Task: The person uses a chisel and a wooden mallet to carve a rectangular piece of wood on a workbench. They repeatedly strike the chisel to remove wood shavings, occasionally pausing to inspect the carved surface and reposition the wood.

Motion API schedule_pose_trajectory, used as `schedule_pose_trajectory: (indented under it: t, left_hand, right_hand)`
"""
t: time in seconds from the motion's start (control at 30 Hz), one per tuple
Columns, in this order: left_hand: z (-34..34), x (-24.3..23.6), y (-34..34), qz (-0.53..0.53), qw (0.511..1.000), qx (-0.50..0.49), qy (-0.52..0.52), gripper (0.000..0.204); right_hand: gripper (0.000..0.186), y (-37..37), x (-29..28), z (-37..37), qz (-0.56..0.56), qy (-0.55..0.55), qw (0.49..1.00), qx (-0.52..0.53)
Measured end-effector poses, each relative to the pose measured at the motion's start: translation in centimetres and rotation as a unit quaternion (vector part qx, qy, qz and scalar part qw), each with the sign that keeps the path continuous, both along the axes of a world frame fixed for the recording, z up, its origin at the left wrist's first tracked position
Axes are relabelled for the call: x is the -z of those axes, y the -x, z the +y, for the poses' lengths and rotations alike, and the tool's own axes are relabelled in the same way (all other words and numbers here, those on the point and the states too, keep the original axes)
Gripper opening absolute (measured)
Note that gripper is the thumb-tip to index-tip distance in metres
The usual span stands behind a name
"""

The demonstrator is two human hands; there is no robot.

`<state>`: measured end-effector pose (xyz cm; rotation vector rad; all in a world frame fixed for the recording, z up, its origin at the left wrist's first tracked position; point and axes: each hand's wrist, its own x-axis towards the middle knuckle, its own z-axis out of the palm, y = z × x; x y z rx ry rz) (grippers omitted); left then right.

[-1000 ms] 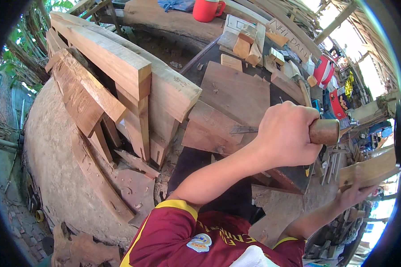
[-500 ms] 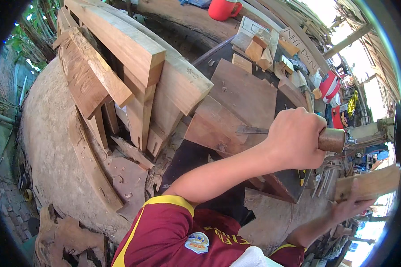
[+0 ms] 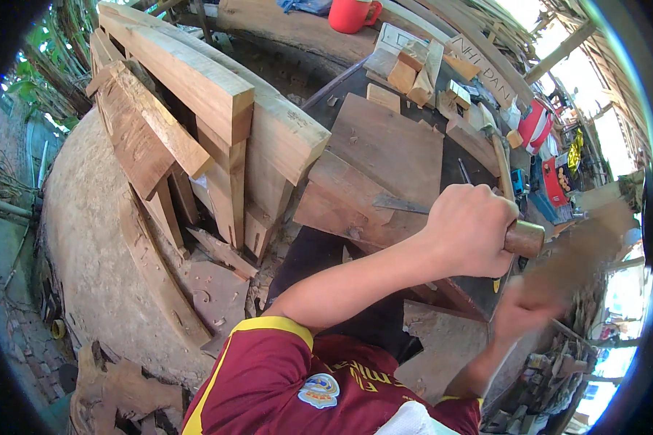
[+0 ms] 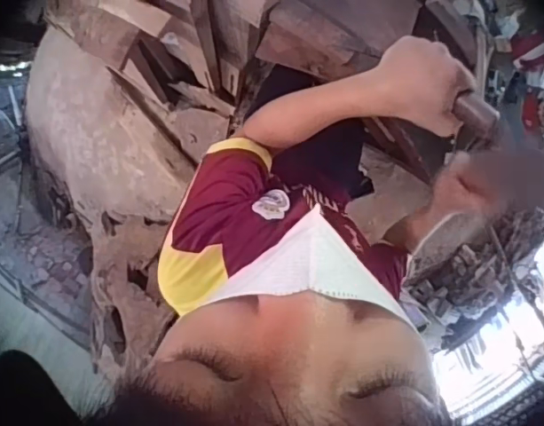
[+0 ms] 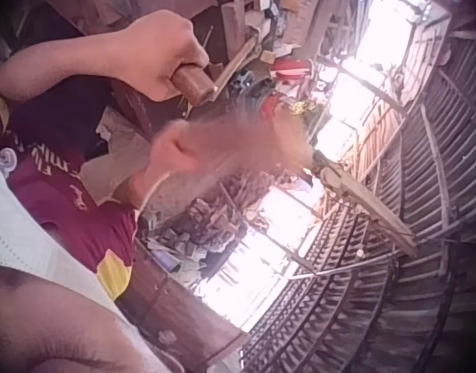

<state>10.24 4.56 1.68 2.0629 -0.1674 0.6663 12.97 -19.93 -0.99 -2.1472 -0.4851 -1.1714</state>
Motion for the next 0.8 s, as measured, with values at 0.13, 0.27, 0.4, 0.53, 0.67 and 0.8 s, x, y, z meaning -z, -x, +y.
schedule_pose_trajectory:
  t: [0.13, 0.27, 0.4, 0.53, 0.67, 0.8]
  left_hand:
    - [-0.2, 0.9, 0.3, 0.003, 1.000, 0.002, -0.029, 0.016]
    - [0.1, 0.6, -0.4, -0.013, 0.999, -0.023, -0.025, 0.015]
    - [-0.4, 0.6, -1.1, -0.009, 0.999, -0.027, -0.039, 0.014]
    - [-1.0, 0.6, -0.7, -0.038, 0.999, -0.029, -0.016, 0.016]
    - [-0.7, -0.4, -0.2, -0.040, 0.999, -0.010, 0.002, 0.018]
    - [-0.1, -0.6, -0.1, -0.036, 0.999, -0.002, 0.024, 0.019]
  right_hand:
    - [0.083, 0.7, -0.1, -2.4, 0.179, 0.184, 0.966, -0.041]
    - [0.091, 0.4, -0.7, -3.6, 0.068, -0.161, 0.985, -0.006]
    - [0.080, 0.6, -1.0, -2.3, 0.029, -0.364, 0.927, -0.083]
    - [0.080, 0.6, -0.3, -2.2, 0.015, -0.318, 0.944, -0.082]
    - [0.079, 0.5, -0.8, -2.6, 0.037, -0.276, 0.954, -0.109]
    - [0.077, 0.5, -2.3, -2.7, 0.047, -0.243, 0.962, -0.114]
